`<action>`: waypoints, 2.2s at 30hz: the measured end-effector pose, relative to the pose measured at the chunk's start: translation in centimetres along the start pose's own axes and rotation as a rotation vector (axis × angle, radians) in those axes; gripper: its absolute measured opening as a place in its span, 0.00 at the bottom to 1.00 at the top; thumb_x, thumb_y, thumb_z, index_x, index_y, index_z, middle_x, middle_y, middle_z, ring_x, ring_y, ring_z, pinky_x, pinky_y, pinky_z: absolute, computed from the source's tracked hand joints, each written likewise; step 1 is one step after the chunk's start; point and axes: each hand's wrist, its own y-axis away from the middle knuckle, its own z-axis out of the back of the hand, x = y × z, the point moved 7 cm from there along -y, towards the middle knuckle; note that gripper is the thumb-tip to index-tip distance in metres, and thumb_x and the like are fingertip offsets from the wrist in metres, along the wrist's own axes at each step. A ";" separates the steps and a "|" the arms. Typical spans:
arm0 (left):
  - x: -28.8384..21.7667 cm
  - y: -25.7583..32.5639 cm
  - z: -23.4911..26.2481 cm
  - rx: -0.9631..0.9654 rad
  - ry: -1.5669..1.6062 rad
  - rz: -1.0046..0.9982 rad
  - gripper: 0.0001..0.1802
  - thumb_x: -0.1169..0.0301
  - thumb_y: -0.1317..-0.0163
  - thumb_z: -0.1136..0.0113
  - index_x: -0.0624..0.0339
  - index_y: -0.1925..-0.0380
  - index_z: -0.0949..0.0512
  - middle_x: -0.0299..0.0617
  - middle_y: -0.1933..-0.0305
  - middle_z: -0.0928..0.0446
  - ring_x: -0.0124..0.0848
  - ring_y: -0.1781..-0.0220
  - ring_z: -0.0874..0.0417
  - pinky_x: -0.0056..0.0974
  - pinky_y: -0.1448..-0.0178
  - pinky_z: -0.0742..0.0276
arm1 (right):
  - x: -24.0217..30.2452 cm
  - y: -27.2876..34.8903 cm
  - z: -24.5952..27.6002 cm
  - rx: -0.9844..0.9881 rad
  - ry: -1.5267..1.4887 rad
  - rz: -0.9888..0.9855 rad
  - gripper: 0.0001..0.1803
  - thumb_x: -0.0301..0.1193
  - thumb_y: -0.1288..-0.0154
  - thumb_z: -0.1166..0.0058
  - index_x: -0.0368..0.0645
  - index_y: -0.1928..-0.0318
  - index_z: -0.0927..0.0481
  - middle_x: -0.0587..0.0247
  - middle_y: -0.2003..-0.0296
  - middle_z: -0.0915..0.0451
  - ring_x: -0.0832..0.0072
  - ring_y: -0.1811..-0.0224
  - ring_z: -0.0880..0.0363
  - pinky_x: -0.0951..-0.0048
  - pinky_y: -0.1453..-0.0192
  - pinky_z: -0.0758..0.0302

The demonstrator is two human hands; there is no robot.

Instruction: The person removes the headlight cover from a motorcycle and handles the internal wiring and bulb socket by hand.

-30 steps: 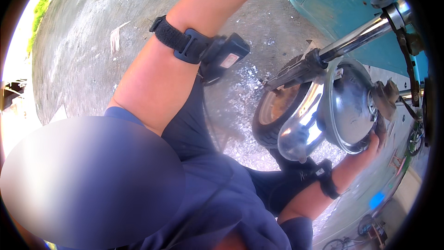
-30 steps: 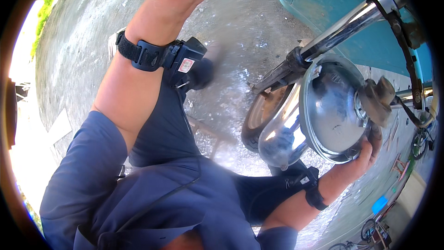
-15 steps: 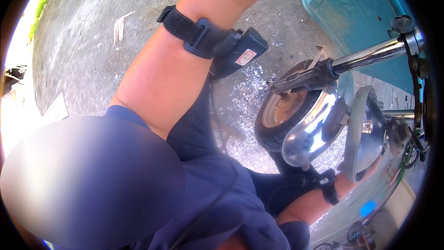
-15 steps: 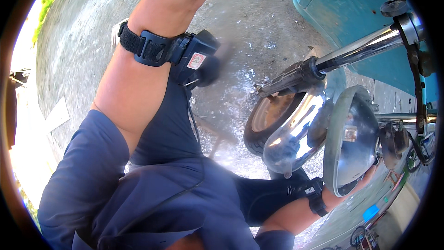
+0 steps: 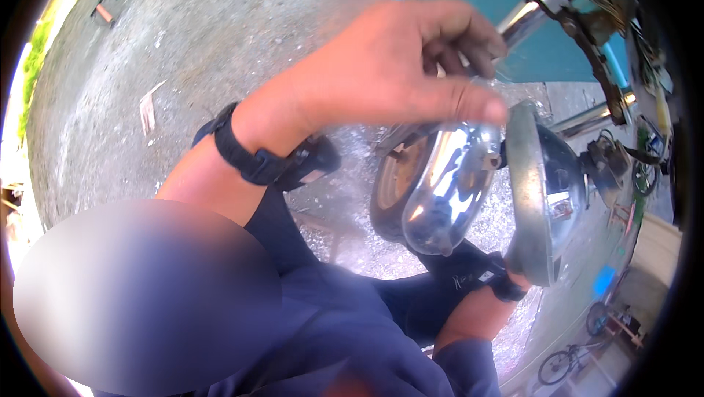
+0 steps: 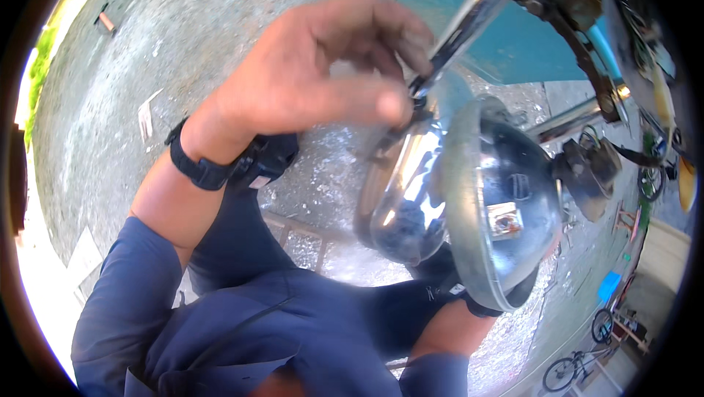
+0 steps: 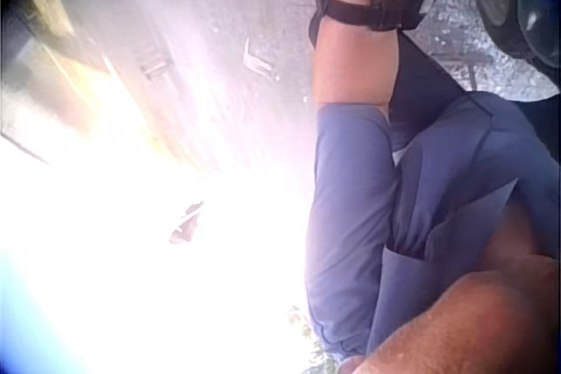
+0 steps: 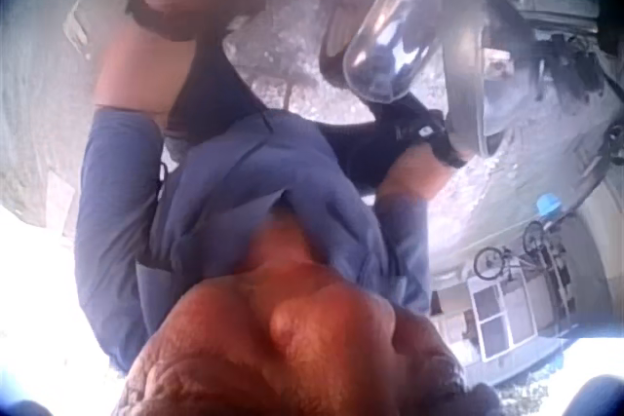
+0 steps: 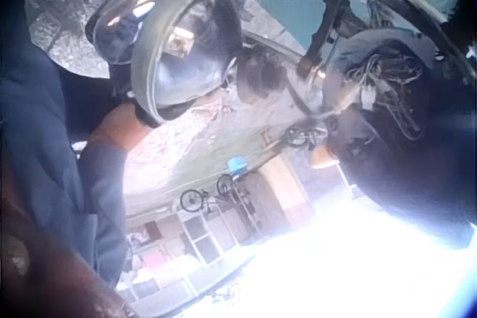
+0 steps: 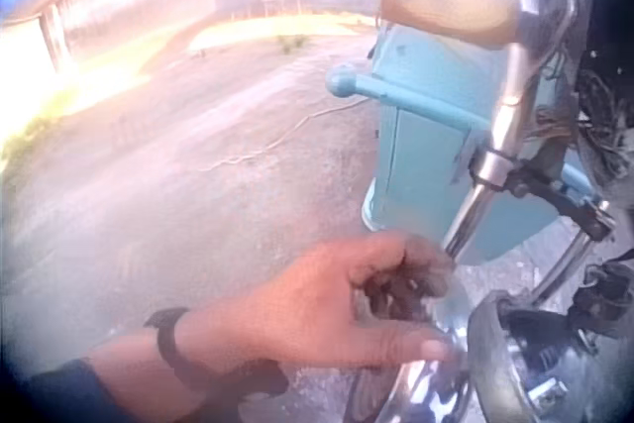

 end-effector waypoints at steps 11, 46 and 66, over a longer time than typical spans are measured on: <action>-1.3 -0.5 -6.2 0.091 -0.102 -0.221 0.48 0.68 0.48 0.18 0.56 0.27 0.33 0.49 0.26 0.33 0.42 0.27 0.29 0.46 0.27 0.29 | 1.9 0.9 -5.5 0.210 -0.499 -0.405 0.30 0.37 0.27 0.41 0.31 0.34 0.29 0.45 0.39 0.23 0.61 0.38 0.21 0.61 0.35 0.22; 3.4 -0.8 -5.2 0.245 0.546 0.245 0.30 0.63 0.35 0.29 0.63 0.36 0.26 0.44 0.39 0.21 0.32 0.38 0.21 0.39 0.32 0.26 | 10.5 0.8 -11.9 0.630 -0.715 -0.095 0.66 0.81 0.52 0.46 0.33 0.32 0.31 0.37 0.34 0.27 0.49 0.32 0.25 0.50 0.26 0.28; 8.3 -0.2 -5.9 -0.081 1.002 0.452 0.25 0.48 0.23 0.52 0.59 0.45 0.23 0.40 0.52 0.18 0.26 0.52 0.15 0.34 0.48 0.16 | 9.5 1.4 -13.7 0.605 -0.858 -0.077 0.54 0.67 0.40 0.38 0.32 0.32 0.29 0.50 0.35 0.25 0.62 0.33 0.25 0.59 0.27 0.29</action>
